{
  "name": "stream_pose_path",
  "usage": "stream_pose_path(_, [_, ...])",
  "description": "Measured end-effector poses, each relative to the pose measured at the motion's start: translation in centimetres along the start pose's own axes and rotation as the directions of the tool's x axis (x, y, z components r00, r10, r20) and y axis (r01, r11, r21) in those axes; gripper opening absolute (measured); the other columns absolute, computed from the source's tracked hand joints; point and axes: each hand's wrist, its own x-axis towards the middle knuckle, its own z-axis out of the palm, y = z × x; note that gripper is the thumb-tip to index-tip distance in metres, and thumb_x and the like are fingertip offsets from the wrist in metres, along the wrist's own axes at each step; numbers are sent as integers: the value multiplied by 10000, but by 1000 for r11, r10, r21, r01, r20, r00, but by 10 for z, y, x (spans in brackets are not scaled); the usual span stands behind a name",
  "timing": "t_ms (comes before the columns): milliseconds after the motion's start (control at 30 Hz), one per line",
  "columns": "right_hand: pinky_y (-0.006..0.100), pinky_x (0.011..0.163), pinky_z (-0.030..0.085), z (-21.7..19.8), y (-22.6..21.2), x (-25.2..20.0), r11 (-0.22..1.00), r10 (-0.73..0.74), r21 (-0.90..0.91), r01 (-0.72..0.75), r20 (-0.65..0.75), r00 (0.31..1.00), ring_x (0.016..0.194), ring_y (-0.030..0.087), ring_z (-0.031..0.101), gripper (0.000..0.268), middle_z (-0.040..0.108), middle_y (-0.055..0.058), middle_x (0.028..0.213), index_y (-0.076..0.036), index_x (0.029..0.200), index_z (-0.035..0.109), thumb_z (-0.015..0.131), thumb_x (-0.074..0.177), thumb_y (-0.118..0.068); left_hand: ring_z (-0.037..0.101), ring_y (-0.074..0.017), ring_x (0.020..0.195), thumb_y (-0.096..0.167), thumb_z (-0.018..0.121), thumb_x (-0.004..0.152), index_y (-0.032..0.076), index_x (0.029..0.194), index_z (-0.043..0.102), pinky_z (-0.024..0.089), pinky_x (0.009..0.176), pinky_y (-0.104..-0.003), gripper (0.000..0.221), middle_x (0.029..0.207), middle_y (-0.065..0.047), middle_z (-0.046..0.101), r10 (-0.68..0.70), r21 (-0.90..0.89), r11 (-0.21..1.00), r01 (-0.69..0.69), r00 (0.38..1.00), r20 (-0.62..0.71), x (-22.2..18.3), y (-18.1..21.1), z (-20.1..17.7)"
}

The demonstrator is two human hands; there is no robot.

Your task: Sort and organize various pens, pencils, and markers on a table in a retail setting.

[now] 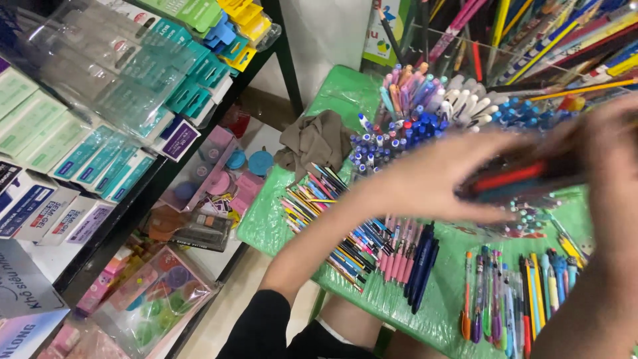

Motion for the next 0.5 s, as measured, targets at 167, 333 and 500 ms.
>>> stream_pose_path(167, [284,845,525,19,40,-81,997,-39,71,36,42,998,888,127,617,67,639,53,964,16,1063,610,644,1062,-41,752,-324,1063,323,770,882,67,1511,445,594,925,-408,753,1169,-172,728,-344,-358,861,360,932,110,-66,2,104])
stream_pose_path(333, [280,678,494,21,40,-60,996,83,1,-84,122,989,831,124,578,413,611,112,1141,23,1320,556,590,909,0,654,-217,858,105,728,919,29,1321,522,527,729,-362,458,1030,-114,665,-500,-670,683,290,855,-139,-106,-4,138])
stream_pose_path(500, [267,564,581,25,43,2,996,45,79,-40,-66,997,807,141,727,515,611,142,1434,6,1559,353,567,1121,-160,518,-57,552,-20,629,944,64,1173,530,419,497,-251,263,811,20,575,-678,-884,383,268,731,-72,-92,-7,117])
